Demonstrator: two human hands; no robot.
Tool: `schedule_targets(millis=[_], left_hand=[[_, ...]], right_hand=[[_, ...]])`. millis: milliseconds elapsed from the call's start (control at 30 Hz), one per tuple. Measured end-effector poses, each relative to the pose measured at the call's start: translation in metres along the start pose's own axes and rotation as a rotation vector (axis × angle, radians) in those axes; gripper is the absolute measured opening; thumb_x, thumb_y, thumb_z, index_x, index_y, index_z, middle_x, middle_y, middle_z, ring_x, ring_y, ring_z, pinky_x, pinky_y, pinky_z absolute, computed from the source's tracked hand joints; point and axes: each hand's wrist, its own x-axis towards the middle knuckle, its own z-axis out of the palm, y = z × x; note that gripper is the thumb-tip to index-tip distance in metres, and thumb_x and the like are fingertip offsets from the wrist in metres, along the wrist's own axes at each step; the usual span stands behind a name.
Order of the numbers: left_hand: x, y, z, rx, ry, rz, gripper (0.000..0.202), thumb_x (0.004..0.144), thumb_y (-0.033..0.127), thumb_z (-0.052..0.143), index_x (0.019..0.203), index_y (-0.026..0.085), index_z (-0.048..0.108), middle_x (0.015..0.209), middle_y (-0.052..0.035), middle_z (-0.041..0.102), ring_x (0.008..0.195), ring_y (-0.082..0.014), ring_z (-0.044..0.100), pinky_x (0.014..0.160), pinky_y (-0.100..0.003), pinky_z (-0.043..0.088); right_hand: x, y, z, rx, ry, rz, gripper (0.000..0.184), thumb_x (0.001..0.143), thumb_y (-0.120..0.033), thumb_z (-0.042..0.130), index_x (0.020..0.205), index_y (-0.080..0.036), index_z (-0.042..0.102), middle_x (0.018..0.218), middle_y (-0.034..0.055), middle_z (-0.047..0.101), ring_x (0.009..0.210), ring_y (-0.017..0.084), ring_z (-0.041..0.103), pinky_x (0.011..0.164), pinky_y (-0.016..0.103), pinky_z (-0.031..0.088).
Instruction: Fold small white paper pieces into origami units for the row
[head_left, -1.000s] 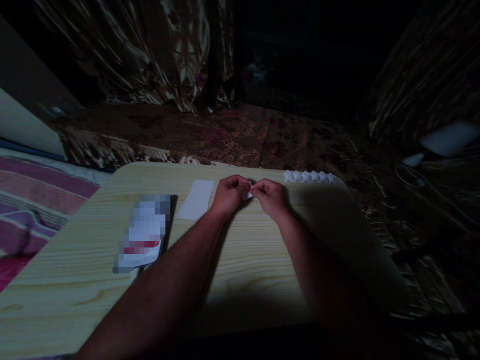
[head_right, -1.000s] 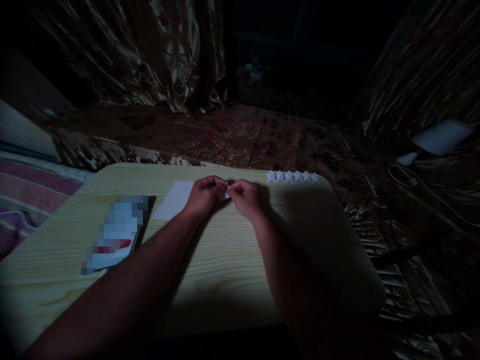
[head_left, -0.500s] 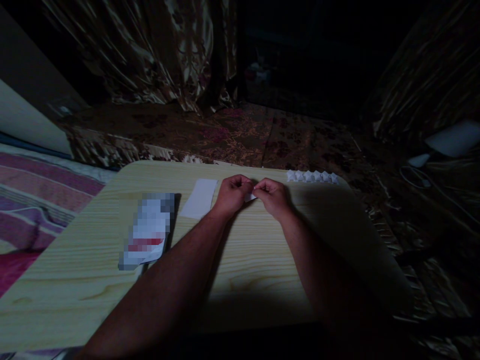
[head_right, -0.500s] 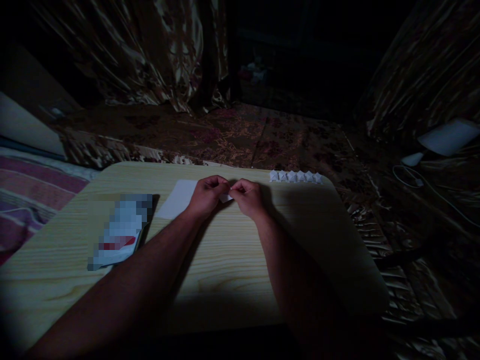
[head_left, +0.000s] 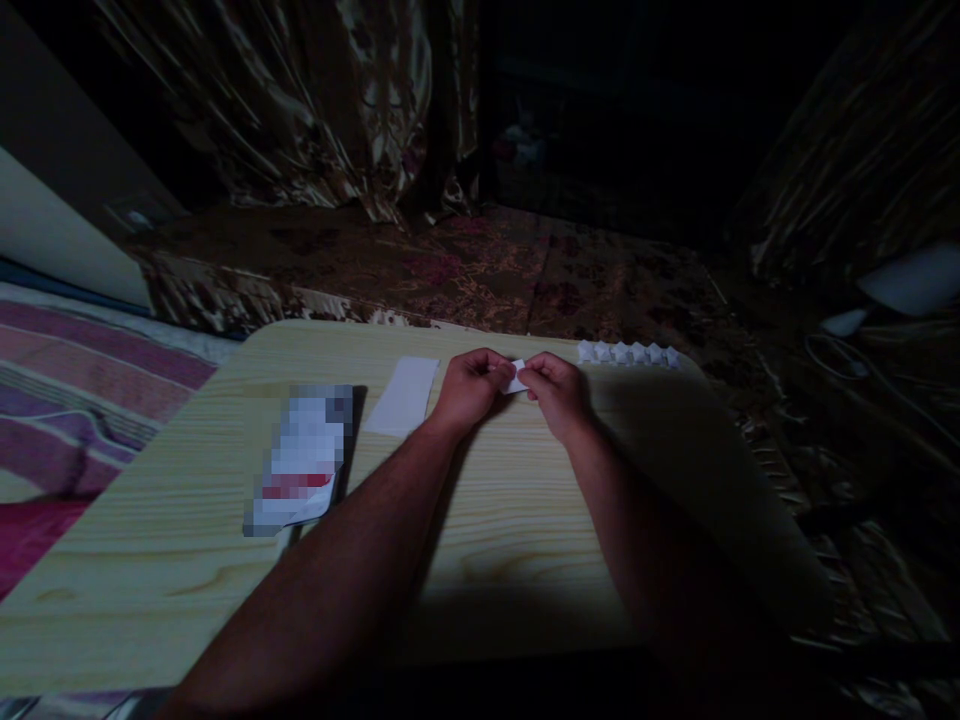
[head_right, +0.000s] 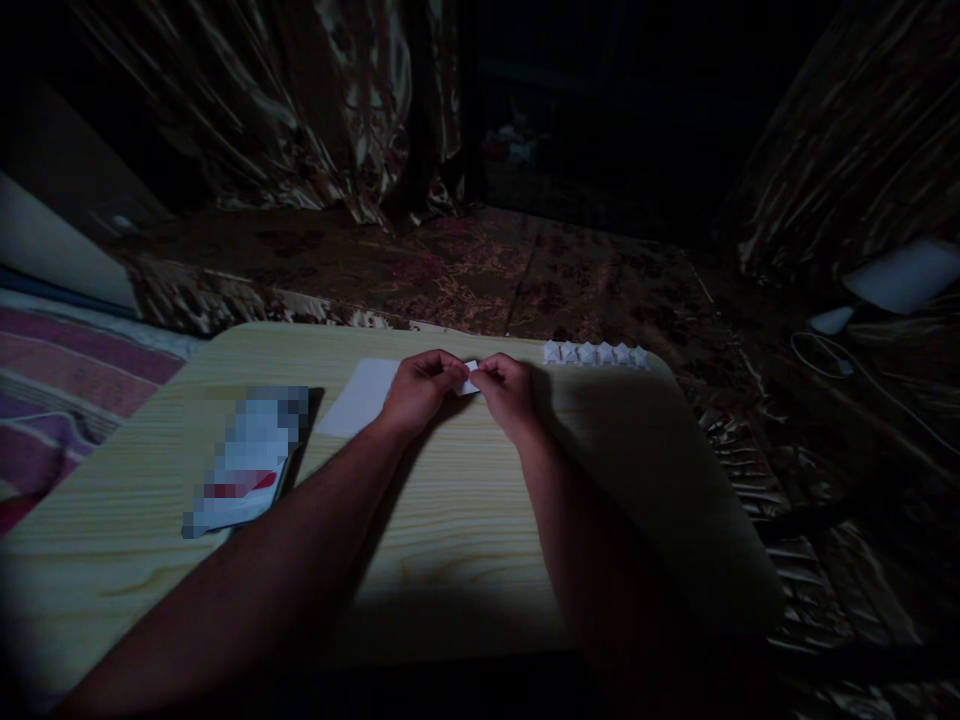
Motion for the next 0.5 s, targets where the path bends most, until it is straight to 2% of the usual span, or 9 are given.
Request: schedule_targets(millis=[167,267,400,500], left_hand=[[-0.003,0.0044,0.0019,-0.006,-0.061,0.021,0.02,0.07,0.033,0.068,0.075,0.013,0.065,0.069,-0.0016,0.064,0.062,-0.011,0.053,0.059,-0.023,0.04],[-0.0034,0.0032,0.0028,-0.074,-0.113,0.018,0.027,0.064,0.032,0.075,0.081,0.014,0.063,0.073,-0.0005,0.064,0.063,-0.0105,0.054,0.06,-0.022,0.04],[-0.0013,-0.0006,0.0019,-0.125,-0.043,-0.035,0.028,0.061,0.031,0.077,0.075,0.015,0.06,0.068,0.001,0.062,0.056,-0.0091,0.053,0.056,-0.021,0.039],[0.0,-0.0014,0.001,-0.178,0.003,-0.063,0.029,0.061,0.03,0.075,0.081,0.014,0.062,0.07,-0.0004,0.065,0.057,-0.0105,0.056,0.058,-0.023,0.042]], right_hand=[[0.002,0.0029,-0.0001,0.039,0.037,-0.027,0.015,0.069,-0.033,0.064,0.069,-0.018,0.058,0.06,-0.0038,0.055,0.051,0.009,0.045,0.048,0.022,0.033],[0.0037,0.0054,-0.0008,0.094,0.082,-0.007,0.017,0.071,-0.035,0.063,0.073,-0.02,0.056,0.057,-0.0054,0.052,0.048,0.008,0.041,0.046,0.022,0.031],[0.0032,0.0045,-0.0003,0.106,0.053,0.022,0.02,0.068,-0.035,0.064,0.079,-0.02,0.054,0.058,-0.0059,0.053,0.047,0.008,0.043,0.046,0.022,0.032],[0.0015,0.0028,0.0001,0.074,0.0,0.017,0.018,0.066,-0.029,0.063,0.079,-0.02,0.053,0.06,-0.0055,0.055,0.05,0.009,0.045,0.048,0.022,0.033]])
